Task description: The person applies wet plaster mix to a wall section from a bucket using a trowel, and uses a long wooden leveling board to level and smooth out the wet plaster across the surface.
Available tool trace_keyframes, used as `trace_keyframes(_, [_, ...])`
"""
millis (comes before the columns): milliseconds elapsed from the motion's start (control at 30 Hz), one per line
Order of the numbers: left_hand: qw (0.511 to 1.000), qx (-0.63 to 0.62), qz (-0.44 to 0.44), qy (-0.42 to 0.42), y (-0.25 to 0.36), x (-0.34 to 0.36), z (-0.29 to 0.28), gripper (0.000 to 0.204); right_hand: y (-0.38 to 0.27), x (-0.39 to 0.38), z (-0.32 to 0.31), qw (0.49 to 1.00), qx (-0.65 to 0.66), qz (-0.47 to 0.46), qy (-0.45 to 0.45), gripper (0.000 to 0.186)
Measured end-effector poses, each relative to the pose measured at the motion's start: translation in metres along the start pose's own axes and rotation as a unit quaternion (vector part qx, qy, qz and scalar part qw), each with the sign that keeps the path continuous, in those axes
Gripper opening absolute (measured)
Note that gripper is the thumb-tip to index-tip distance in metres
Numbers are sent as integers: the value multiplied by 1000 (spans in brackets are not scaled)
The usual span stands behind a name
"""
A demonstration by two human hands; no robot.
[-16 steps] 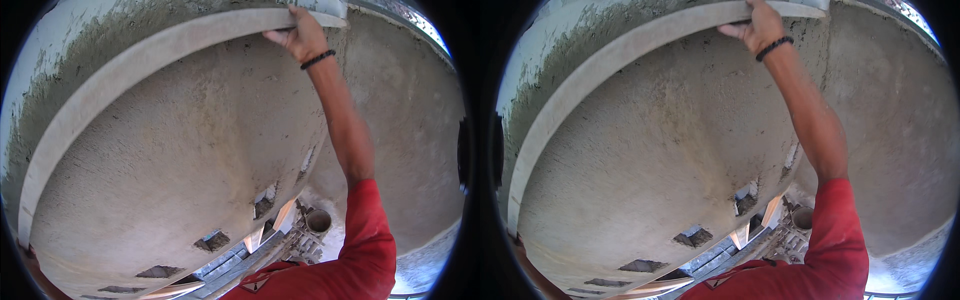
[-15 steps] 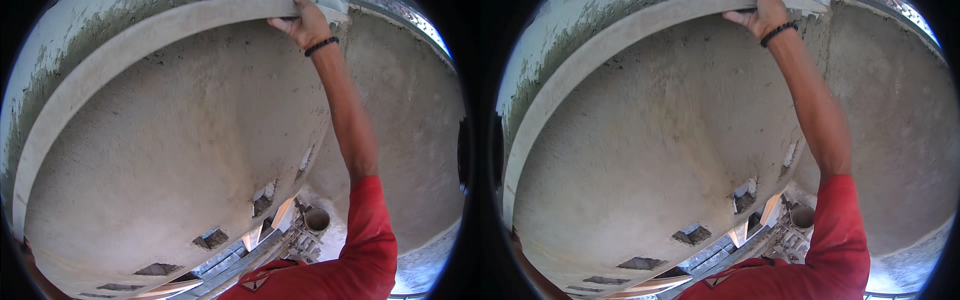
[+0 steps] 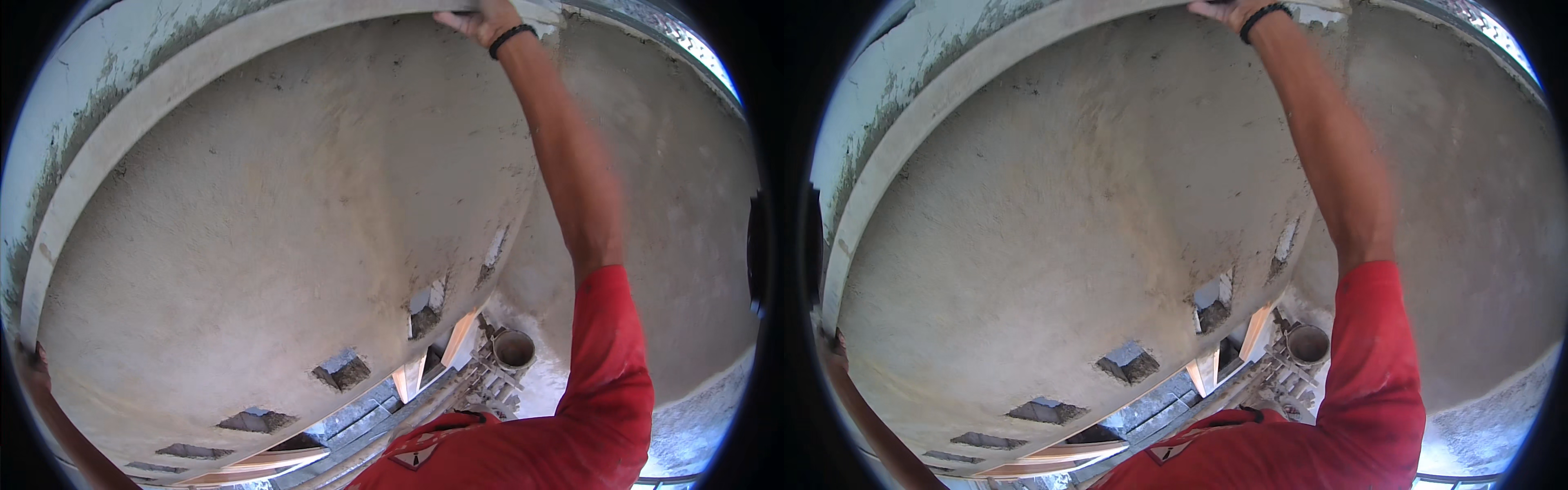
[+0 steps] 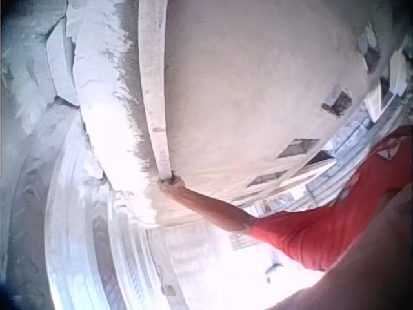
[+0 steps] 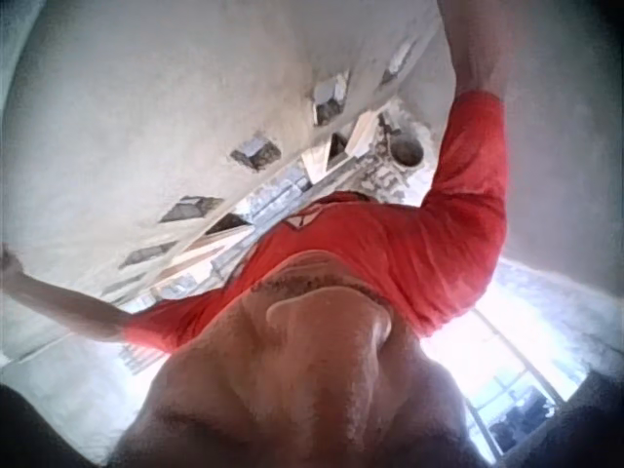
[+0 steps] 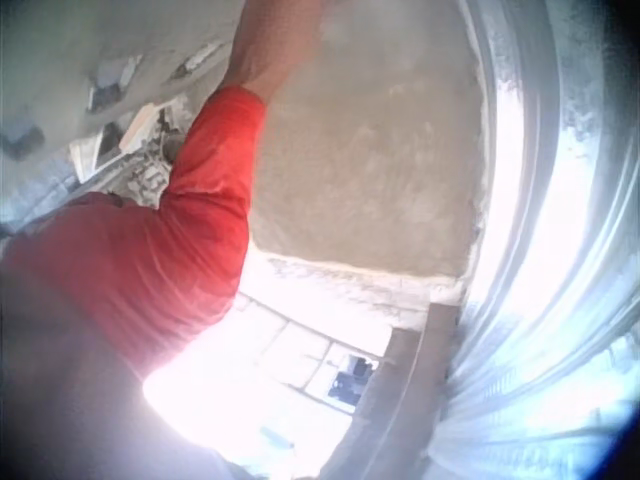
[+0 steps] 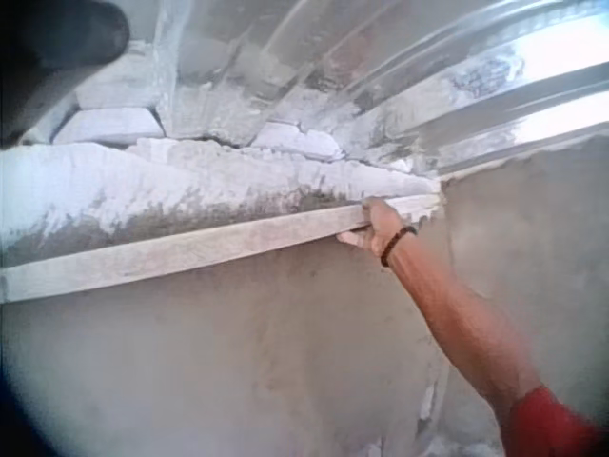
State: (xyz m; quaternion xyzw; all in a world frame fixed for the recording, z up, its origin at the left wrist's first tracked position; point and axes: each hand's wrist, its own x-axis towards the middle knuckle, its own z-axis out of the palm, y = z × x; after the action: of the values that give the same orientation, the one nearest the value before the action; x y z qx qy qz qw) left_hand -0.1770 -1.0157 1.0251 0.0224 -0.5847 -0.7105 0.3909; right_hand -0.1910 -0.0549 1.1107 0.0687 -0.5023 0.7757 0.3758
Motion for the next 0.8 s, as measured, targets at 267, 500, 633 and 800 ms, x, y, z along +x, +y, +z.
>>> trace_keyframes(267, [994, 3, -75, 84, -36, -39, 3, 40, 47, -64, -36, 999, 30, 17, -27, 34])
trace_keyframes(500, [985, 12, -138, 102, -83, -99, 16, 31, 100, -106, -83, 994, 55, 85, 29, 34])
trace_keyframes(633, [985, 8, -155, 75, -125, -135, 9, 30, 129, -131, -109, 992, 29, 115, 49, 38])
trace_keyframes(800, [984, 2, -173, 38, -172, -179, 1, 32, 168, -155, -138, 983, 28, 152, 95, 44])
